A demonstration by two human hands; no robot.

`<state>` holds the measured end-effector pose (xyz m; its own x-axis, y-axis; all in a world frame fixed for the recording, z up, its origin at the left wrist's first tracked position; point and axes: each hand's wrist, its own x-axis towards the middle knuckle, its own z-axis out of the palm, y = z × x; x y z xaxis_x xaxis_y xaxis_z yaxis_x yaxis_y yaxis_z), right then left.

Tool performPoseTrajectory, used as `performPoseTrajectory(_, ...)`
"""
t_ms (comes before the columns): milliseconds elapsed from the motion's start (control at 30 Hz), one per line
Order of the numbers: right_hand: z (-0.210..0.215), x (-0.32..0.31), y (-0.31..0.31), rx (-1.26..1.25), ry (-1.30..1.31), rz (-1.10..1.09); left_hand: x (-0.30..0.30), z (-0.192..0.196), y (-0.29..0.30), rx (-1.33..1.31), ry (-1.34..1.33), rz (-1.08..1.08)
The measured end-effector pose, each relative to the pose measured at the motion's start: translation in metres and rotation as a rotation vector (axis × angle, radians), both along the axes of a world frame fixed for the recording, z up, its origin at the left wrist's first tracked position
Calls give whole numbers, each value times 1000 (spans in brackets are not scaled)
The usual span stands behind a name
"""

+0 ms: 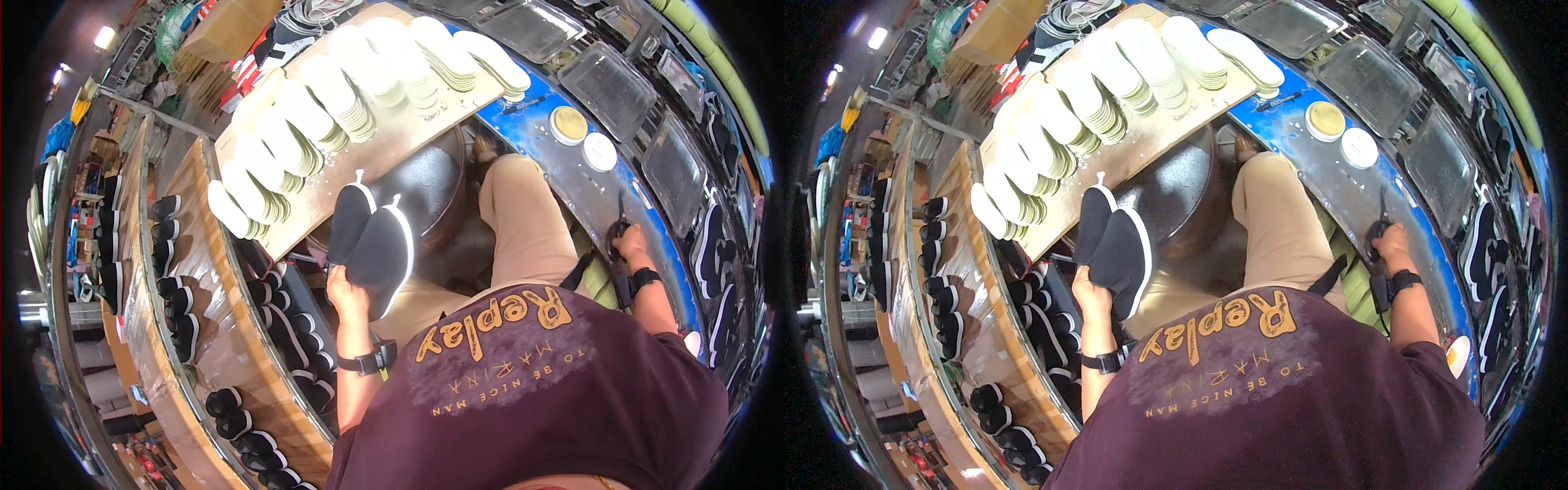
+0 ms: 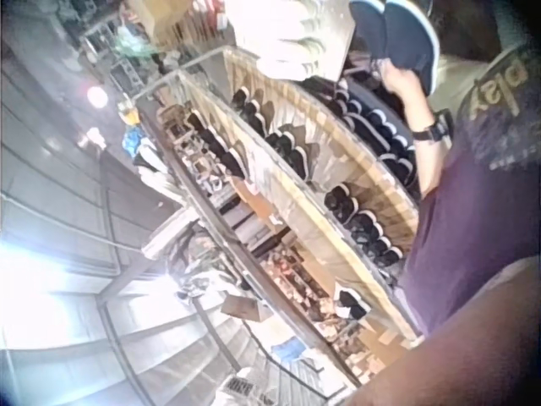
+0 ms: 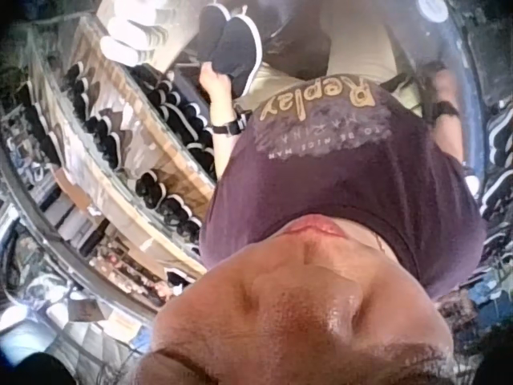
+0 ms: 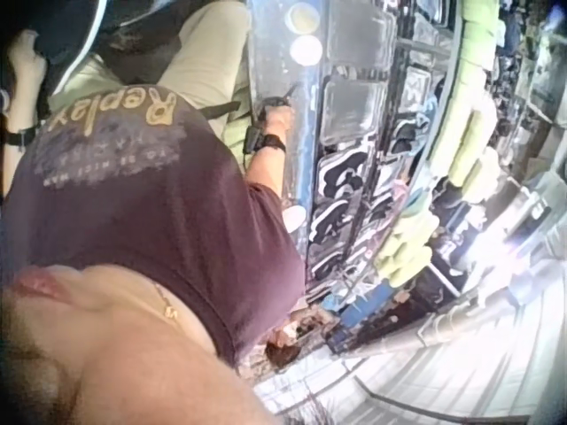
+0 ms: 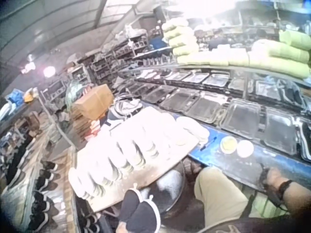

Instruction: Inserting insoles into shoes and trimming excess material from the soles.

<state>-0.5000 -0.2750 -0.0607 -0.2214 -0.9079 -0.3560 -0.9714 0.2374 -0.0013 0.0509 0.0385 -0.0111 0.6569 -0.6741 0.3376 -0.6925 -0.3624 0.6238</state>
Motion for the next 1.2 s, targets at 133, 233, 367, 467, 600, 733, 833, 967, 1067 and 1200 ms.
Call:
performPoseTrajectory(133, -14, -5, 4, -64, -42, 58, 0, -8, -2, -12, -31, -4)
performPoseTrajectory(233, -15, 15, -3, -198, -100, 202, 2, -11, 2, 20, -47, 7)
performPoseTrajectory(367, 53, 133, 26, -261, -646, 571, -2, 8, 0, 10, 21, -34)
performPoseTrajectory(467, 112, 221, 58, -1, -683, 889, 1, 11, 6, 48, -68, -56)
performPoseTrajectory(600, 124, 282, 73, -17, -760, 1222, -2, 15, 10, 97, -146, -50)
performPoseTrajectory(733, 128, 304, 71, 5, -654, 1381, -4, 17, 23, 150, -200, -15)
performPoseTrajectory(833, 133, 311, 68, 103, -496, 1423, -7, 22, 31, 171, -206, 23)
performPoseTrajectory(967, 130, 315, 66, 194, -484, 1363, -5, 14, 47, 152, -156, -70)
performPoseTrajectory(1067, 115, 317, 69, 127, -596, 1347, -13, 9, 50, 119, -129, -138)
performPoseTrajectory(1200, 106, 325, 73, 109, -616, 1320, -18, 23, 49, 158, -78, -207)
